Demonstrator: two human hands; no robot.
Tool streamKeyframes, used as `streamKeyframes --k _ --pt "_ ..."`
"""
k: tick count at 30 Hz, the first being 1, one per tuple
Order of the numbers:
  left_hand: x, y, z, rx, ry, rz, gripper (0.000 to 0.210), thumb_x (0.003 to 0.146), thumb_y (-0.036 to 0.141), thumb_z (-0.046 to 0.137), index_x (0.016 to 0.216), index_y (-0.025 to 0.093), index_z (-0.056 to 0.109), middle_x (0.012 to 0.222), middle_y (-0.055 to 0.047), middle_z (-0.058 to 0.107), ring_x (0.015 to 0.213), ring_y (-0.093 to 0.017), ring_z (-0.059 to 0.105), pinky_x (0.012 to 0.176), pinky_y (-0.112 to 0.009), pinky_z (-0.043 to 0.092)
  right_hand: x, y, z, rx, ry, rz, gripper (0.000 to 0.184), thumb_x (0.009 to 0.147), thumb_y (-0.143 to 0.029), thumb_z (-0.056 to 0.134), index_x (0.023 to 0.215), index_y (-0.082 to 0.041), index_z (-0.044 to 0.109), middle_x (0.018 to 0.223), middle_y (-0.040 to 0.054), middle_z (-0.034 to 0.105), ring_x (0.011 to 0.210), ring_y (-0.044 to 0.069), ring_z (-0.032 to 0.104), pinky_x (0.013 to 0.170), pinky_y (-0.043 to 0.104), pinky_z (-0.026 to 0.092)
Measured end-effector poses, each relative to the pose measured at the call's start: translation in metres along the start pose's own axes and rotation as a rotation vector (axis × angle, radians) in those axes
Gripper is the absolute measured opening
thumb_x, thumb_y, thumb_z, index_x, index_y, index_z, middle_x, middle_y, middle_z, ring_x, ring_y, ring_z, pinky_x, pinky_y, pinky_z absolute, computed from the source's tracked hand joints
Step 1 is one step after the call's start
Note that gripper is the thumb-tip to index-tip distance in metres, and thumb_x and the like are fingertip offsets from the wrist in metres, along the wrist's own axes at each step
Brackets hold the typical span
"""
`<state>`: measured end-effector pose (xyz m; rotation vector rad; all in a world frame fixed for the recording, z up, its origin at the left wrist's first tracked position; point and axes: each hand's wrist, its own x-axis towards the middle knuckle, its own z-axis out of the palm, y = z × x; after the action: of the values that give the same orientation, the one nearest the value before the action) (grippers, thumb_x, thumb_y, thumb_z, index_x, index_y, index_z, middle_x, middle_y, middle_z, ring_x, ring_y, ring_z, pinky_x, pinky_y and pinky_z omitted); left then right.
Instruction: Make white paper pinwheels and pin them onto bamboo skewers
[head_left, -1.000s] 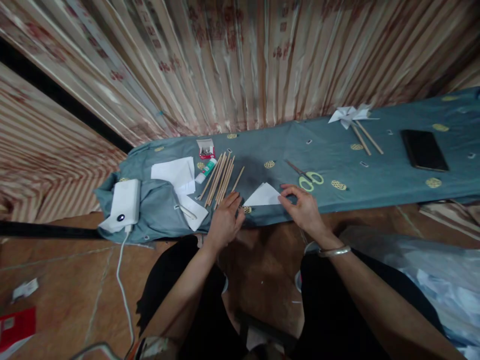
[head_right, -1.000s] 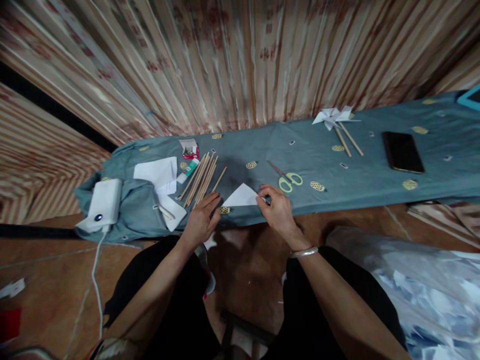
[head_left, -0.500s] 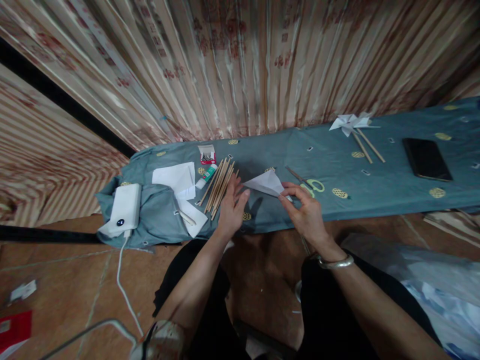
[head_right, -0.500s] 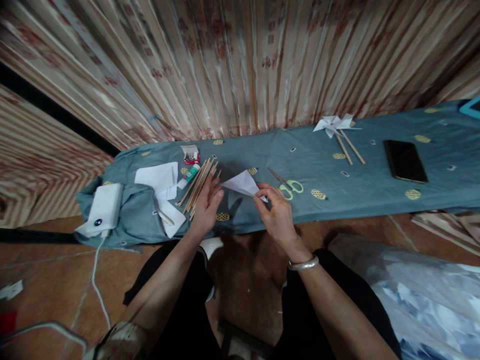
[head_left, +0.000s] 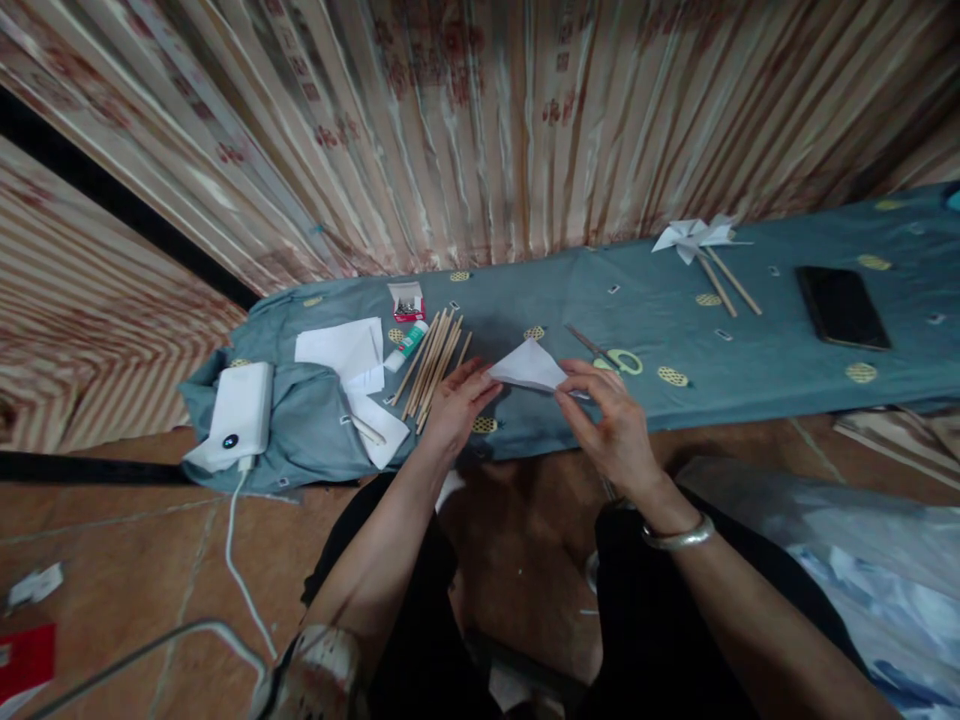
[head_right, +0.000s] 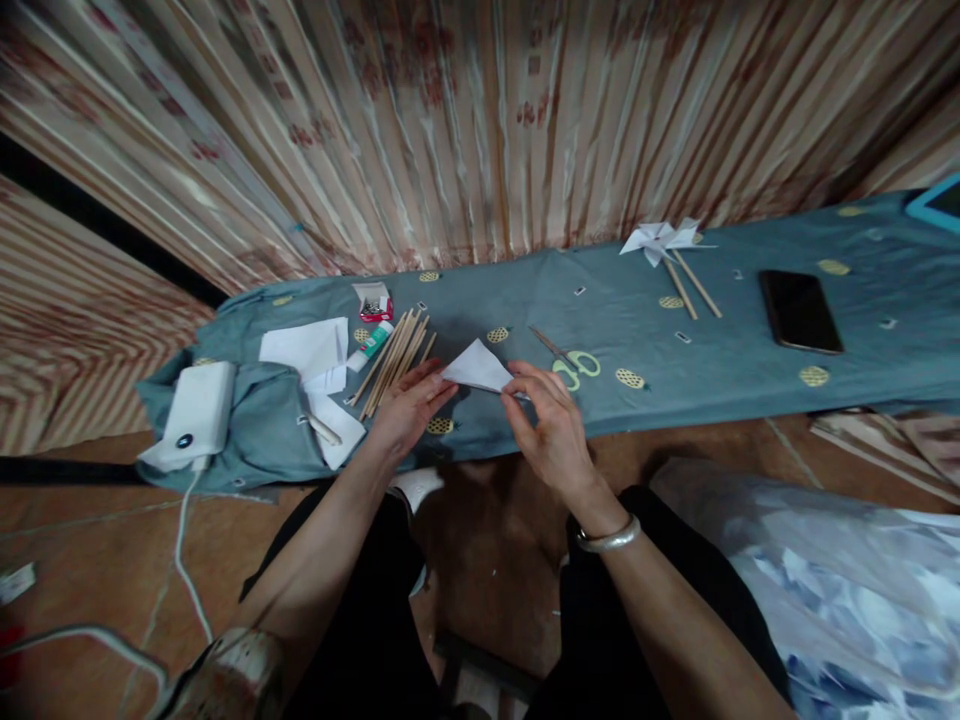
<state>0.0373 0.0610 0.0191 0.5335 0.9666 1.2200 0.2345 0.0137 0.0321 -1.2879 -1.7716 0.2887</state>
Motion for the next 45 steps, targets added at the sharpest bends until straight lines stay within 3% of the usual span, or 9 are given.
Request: streamKeyframes --k 5,12,17,22,25,29,37,40,45 --pt "-0.002 0.000 0.003 -0.006 -0.018 -0.007 0.033 0.068 0.024 0.081 0.095 0.012 0.067 0.089 -0.005 0.072 0.081 -0.015 0.069 0.097 -0.040 0.051 -0.004 -0.001 0.001 -0.005 -0.009 -0.013 0.011 0.093 -0.021 0.053 0.097 -0.024 0.063 0.118 0.0098 0.070 0.113 0.026 0.064 0.100 0.047 0.047" --pt "0.003 -0.004 0.004 0.035 -0.008 0.025 0.042 0.054 0.007 0.080 0.094 0.014 0.070 0.095 -0.005 0.074 0.090 -0.017 0.069 0.093 -0.036 0.050 -0.007 -0.002 0.003 -0.022 -0.043 0.008 0.013 0.091 -0.021 0.053 0.097 -0.024 0.064 0.118 0.0109 0.070 0.113 0.026 0.065 0.101 0.047 0.048" --pt "0.003 -0.005 0.007 0.163 -0.033 0.046 0.038 0.053 0.021 0.087 0.089 0.013 0.076 0.082 -0.004 0.074 0.076 -0.016 0.067 0.084 -0.033 0.051 -0.005 -0.004 -0.005 0.052 -0.093 0.062 0.019 0.087 -0.018 0.050 0.095 -0.024 0.065 0.122 0.0093 0.069 0.115 0.026 0.064 0.104 0.049 0.045" --pt "-0.001 -0.007 0.012 0.147 -0.022 0.072 0.041 0.048 0.028 0.091 0.084 0.013 0.077 0.089 -0.007 0.076 0.080 -0.017 0.067 0.083 -0.032 0.052 0.008 0.008 -0.018 0.198 0.028 0.174 0.019 0.090 -0.027 0.050 0.082 -0.024 0.067 0.123 0.0084 0.068 0.116 0.026 0.063 0.103 0.048 0.046" --pt "0.000 -0.008 0.013 0.123 0.014 0.093 0.040 0.048 0.032 0.091 0.080 0.013 0.076 0.079 -0.005 0.075 0.073 -0.015 0.066 0.077 -0.030 0.052 0.016 0.033 -0.020 0.012 0.127 0.245 0.020 0.089 -0.033 0.052 0.082 -0.022 0.067 0.112 0.0130 0.071 0.109 0.030 0.065 0.099 0.049 0.048" --pt "0.004 -0.009 0.014 0.162 0.067 0.141 0.037 0.049 0.036 0.090 0.074 0.014 0.073 0.072 -0.002 0.071 0.065 -0.013 0.062 0.067 -0.027 0.051 0.018 0.070 -0.012 -0.368 0.067 0.213 0.022 0.084 -0.030 0.053 0.095 -0.018 0.067 0.099 0.0185 0.072 0.098 0.035 0.065 0.093 0.054 0.048" --pt "0.011 -0.006 0.015 0.250 0.069 0.199 0.025 0.056 0.032 0.085 0.070 0.017 0.072 0.069 0.001 0.069 0.062 -0.012 0.060 0.063 -0.025 0.048 0.026 0.098 -0.010 -0.507 -0.041 0.227 0.022 0.083 -0.038 0.058 0.084 -0.019 0.067 0.071 0.0178 0.068 0.079 0.037 0.069 0.081 0.054 0.052" --pt "0.016 -0.004 0.012 0.282 0.083 0.249 0.021 0.059 0.030 0.082 0.073 0.017 0.073 0.068 0.002 0.069 0.062 -0.012 0.058 0.062 -0.025 0.046 0.033 0.095 -0.014 -0.391 -0.033 0.382 0.020 0.078 -0.037 0.064 0.086 -0.020 0.068 0.075 0.0152 0.072 0.079 0.036 0.070 0.078 0.053 0.054" --pt "0.025 0.001 0.007 0.376 0.127 0.376 0.015 0.065 0.028 0.075 0.076 0.017 0.073 0.063 0.003 0.064 0.058 -0.012 0.053 0.057 -0.024 0.042 0.040 0.077 -0.003 0.374 0.105 0.758 0.035 0.063 -0.045 0.078 0.086 -0.022 0.065 0.070 0.0043 0.072 0.061 0.022 0.068 0.047 0.030 0.051"
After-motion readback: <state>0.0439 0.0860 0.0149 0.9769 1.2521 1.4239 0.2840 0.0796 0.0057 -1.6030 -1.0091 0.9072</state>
